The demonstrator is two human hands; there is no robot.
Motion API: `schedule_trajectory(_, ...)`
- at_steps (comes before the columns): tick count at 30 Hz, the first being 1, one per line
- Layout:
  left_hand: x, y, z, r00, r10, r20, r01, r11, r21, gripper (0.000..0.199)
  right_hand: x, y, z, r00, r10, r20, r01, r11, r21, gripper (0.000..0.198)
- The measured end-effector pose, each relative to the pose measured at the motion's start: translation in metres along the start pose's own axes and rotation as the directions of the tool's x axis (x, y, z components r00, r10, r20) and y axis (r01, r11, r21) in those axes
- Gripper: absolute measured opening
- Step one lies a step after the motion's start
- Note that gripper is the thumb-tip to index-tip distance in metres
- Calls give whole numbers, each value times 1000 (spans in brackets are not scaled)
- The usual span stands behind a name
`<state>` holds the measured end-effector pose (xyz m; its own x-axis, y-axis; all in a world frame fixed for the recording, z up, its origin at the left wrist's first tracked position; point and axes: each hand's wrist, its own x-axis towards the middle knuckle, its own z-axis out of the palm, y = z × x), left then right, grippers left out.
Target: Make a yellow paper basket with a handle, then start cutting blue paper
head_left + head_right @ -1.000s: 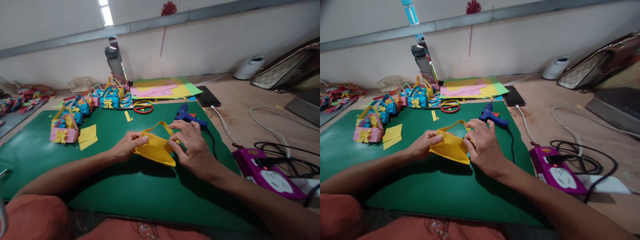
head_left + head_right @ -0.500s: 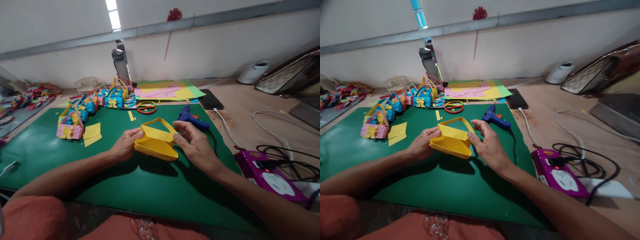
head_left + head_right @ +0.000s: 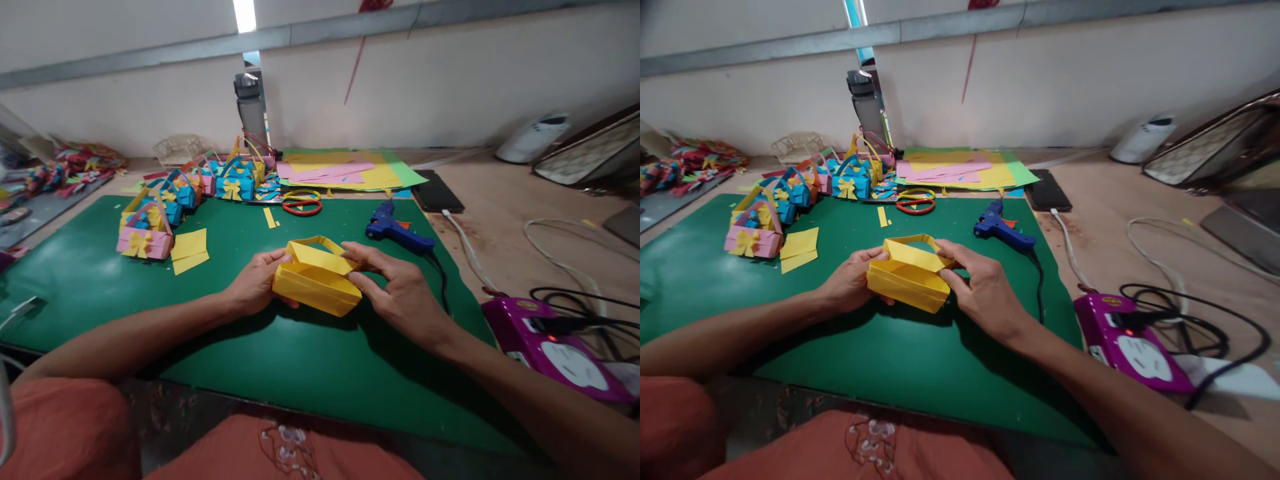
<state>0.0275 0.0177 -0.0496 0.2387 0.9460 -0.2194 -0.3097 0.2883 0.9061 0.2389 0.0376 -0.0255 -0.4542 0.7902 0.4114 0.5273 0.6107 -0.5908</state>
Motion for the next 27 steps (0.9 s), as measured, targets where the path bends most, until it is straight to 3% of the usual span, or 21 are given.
schedule_trajectory(4, -1, -3, 0, 1000, -5, -27, 6, 999, 44, 24, -2, 1, 3, 1000, 3, 9, -3, 1000, -9, 34)
schedule_trajectory(10, -1, -1, 3, 988, 48, -144, -36, 996, 82, 16, -4, 3, 5, 994, -113, -13, 113, 993, -22, 31)
schedule_trajectory(15, -2, 3, 5, 986, 50, -156, -32, 993, 113, 14, -4, 3, 4, 984, -176, 12, 176, 984, -13, 34)
schedule_trajectory(21, -3, 1, 8, 997, 41, -65, -27, 981, 191, 18, -6, 1, 5, 998, -22, -53, 22, 1000, -1, 28)
schedule_trajectory(25, -4, 6, 7, 962, 243, -125, -181, 909, 375, 21, -4, 0, 2, 984, 129, -119, -124, 991, 50, 24)
schedule_trajectory(27, -6, 11, 3, 882, 460, -104, -336, 768, 545, 26, -1, 0, 1, 971, 196, -134, -182, 977, 111, 22)
